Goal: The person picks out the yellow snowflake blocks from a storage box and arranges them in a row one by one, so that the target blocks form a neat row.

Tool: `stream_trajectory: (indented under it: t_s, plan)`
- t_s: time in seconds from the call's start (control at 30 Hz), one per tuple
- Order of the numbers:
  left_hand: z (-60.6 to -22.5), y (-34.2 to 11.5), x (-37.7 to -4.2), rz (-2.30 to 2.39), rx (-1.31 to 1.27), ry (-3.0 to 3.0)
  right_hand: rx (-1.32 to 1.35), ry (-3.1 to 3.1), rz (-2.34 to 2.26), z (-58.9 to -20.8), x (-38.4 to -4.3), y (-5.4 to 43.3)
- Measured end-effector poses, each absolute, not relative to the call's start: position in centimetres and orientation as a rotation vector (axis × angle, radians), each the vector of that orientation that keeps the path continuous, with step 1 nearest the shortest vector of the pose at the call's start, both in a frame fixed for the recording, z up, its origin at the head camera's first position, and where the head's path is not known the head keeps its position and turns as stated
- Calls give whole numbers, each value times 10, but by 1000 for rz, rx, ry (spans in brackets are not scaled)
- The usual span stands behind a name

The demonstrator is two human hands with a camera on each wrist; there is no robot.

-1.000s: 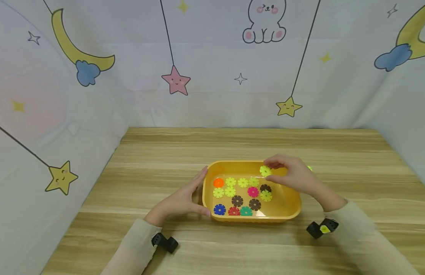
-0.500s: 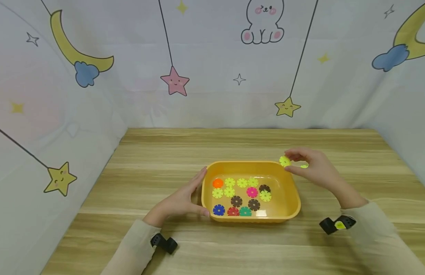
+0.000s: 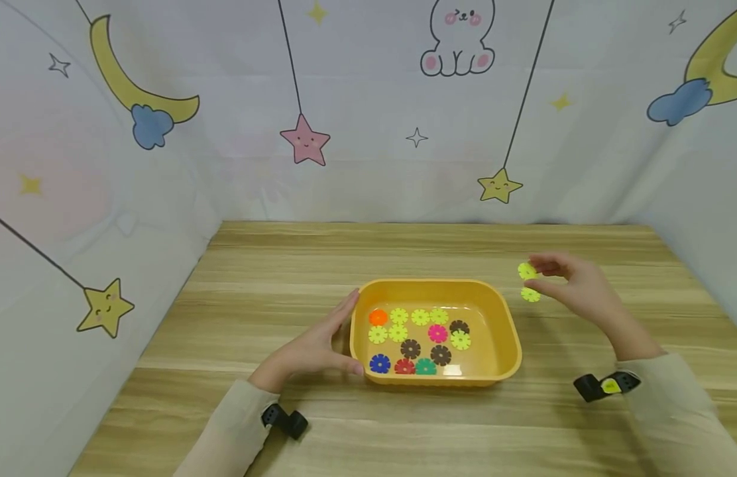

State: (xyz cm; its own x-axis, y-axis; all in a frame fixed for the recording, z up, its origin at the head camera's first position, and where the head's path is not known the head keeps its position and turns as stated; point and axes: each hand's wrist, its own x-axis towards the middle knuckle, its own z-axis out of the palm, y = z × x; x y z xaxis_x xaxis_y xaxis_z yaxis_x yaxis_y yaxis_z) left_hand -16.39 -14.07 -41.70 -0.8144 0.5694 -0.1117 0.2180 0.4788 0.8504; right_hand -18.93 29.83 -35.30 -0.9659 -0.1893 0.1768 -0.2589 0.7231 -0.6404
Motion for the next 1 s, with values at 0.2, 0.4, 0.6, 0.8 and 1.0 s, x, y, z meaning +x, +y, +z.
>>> stream_trajectory:
  t_s: [0.2, 0.4, 0.6, 0.8, 1.0]
  plan:
    - [-416, -140, -163, 1268, 657, 2357, 281, -2836, 1024, -357, -193, 314]
    - [-414, -139, -163, 1271, 661, 2357, 205, -2846, 1025, -364, -195, 326]
    - [-416, -140, -163, 1272, 652, 2349, 163, -2869, 1021, -372, -198, 336]
    - [-417, -140, -164, 1269, 656, 2352, 162, -2857, 1006, -381, -202, 345]
    - [-417, -140, -164, 1264, 652, 2355, 114, -2901, 972, -388, -203, 350]
